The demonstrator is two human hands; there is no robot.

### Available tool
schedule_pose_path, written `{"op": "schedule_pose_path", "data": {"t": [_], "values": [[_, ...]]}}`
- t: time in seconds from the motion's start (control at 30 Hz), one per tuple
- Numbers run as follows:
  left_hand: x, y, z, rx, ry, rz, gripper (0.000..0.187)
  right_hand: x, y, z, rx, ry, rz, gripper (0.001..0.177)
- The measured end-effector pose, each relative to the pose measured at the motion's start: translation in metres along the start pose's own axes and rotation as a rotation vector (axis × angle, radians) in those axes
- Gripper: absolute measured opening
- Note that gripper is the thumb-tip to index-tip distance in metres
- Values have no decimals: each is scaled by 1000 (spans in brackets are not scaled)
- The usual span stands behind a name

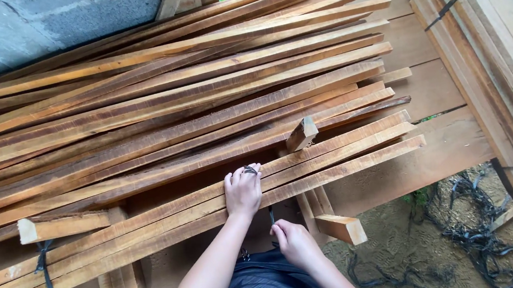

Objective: Bundling multiple thin wood slats together using plastic ties.

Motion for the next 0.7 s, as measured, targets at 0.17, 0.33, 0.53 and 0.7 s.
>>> {"op": "schedule_pose_path", "data": {"t": [0.17,0.33,0.53,0.7], "values": [[6,-26,10,-176,-112,-114,26,-24,24,24,-92,26,-41,25],[7,-34,11,-312,-181,-201,26,-57,26,40,-59,21,-1,30],[12,-40,13,-270,-162,-176,31,-74,31,48,-101,12,29,31],[8,-36,13,-241,-148,-166,43,-94,54,85,-354,24,88,36]]}}
Point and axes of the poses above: each hand's wrist, its own x-axis away from the middle knuckle, its own y-axis out of the back of the hand, z = x × y, the point moved 10 cm from there along -x, towards the middle knuckle, and after that the axes turned 12 degrees about -y, right-handed, at the moved point
